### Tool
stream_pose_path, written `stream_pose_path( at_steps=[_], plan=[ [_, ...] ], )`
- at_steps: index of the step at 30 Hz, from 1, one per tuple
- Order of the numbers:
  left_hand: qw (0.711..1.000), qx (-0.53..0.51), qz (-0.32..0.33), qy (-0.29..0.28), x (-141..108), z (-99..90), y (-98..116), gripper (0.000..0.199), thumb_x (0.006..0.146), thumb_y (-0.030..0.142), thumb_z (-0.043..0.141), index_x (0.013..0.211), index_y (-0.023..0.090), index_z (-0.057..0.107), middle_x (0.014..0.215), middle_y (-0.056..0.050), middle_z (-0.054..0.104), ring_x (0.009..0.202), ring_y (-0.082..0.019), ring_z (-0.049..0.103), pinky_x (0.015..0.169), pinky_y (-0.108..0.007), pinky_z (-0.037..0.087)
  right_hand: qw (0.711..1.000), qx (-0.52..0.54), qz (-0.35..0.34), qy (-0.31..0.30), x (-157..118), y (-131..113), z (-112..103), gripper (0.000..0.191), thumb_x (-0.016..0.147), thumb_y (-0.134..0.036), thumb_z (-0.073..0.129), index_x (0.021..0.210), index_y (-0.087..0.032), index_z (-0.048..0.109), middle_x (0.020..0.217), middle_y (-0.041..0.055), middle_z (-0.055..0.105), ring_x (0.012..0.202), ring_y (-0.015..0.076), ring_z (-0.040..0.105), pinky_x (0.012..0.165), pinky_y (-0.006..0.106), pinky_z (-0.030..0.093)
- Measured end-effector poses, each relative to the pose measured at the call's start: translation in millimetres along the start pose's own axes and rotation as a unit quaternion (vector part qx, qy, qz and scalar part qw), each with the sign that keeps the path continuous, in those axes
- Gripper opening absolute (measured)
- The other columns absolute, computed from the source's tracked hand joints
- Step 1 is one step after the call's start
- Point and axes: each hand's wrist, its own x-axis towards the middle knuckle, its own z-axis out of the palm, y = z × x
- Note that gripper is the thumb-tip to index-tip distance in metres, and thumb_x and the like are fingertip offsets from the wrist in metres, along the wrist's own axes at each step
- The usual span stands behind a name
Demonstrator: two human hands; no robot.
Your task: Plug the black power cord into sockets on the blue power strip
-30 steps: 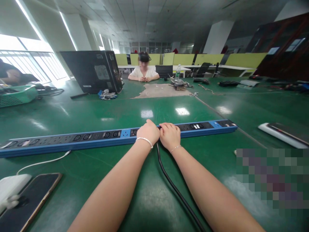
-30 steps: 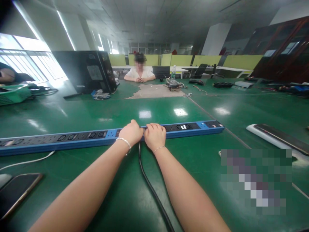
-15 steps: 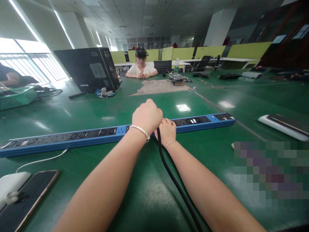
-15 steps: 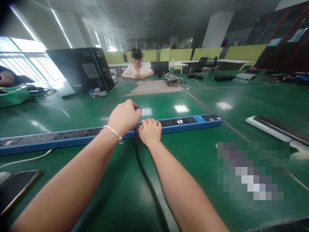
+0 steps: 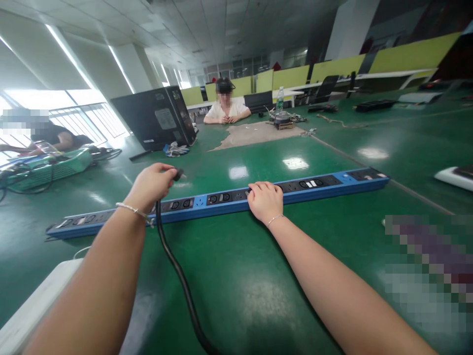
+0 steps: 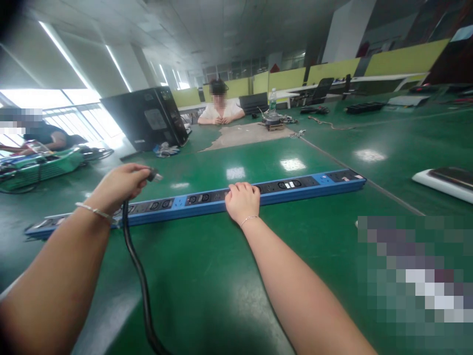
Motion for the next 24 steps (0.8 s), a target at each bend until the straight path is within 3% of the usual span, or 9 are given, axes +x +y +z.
stream_pose_path(
  at_steps=[3,5,11,24],
  plan=[
    [0.988,0.143,0.042,-0.05,-4,7.0,-12,0.031,0.076,0.04,0.051,0.096,0.021,0.065,0.062,0.0,0.059,0.051,-0.014,0.051,0.049,-0.025,0.037,1.0,-0.001,0.003,0.005,0,0,1,0.033,0.086,-0.024,0.039,0.101,-0.023,0.068,0.108,0.0051,0.067,0.102,0.0212,0.052,0.088,0.038,0.025],
    [0.98,0.181,0.049,-0.067,-7,18.7,-18,0.032,0.077,0.04,0.049,0.097,0.021,0.065,0.064,-0.001,0.062,0.057,-0.016,0.055,0.054,-0.026,0.039,1.0,0.001,0.004,0.008,0,0,2,0.032,0.086,-0.024,0.039,0.101,-0.023,0.068,0.108,0.0047,0.067,0.102,0.021,0.052,0.088,0.038,0.025],
    [0.978,0.154,0.03,-0.136,-9,41.2,-25,0.034,0.077,0.043,0.047,0.098,0.021,0.063,0.06,0.001,0.062,0.049,-0.014,0.054,0.051,-0.025,0.04,1.0,0.003,0.005,0.007,0,1,2,0.032,0.086,-0.024,0.039,0.101,-0.023,0.067,0.108,0.0044,0.067,0.103,0.0207,0.052,0.088,0.037,0.025],
    [0.961,0.238,0.075,-0.12,-8,50.1,-12,0.032,0.076,0.039,0.046,0.094,0.021,0.064,0.07,-0.004,0.069,0.069,-0.02,0.065,0.069,-0.028,0.048,1.0,0.008,0.008,0.004,0,0,0,0.033,0.086,-0.024,0.039,0.102,-0.022,0.068,0.108,0.0048,0.067,0.103,0.021,0.051,0.088,0.037,0.024]
  ],
)
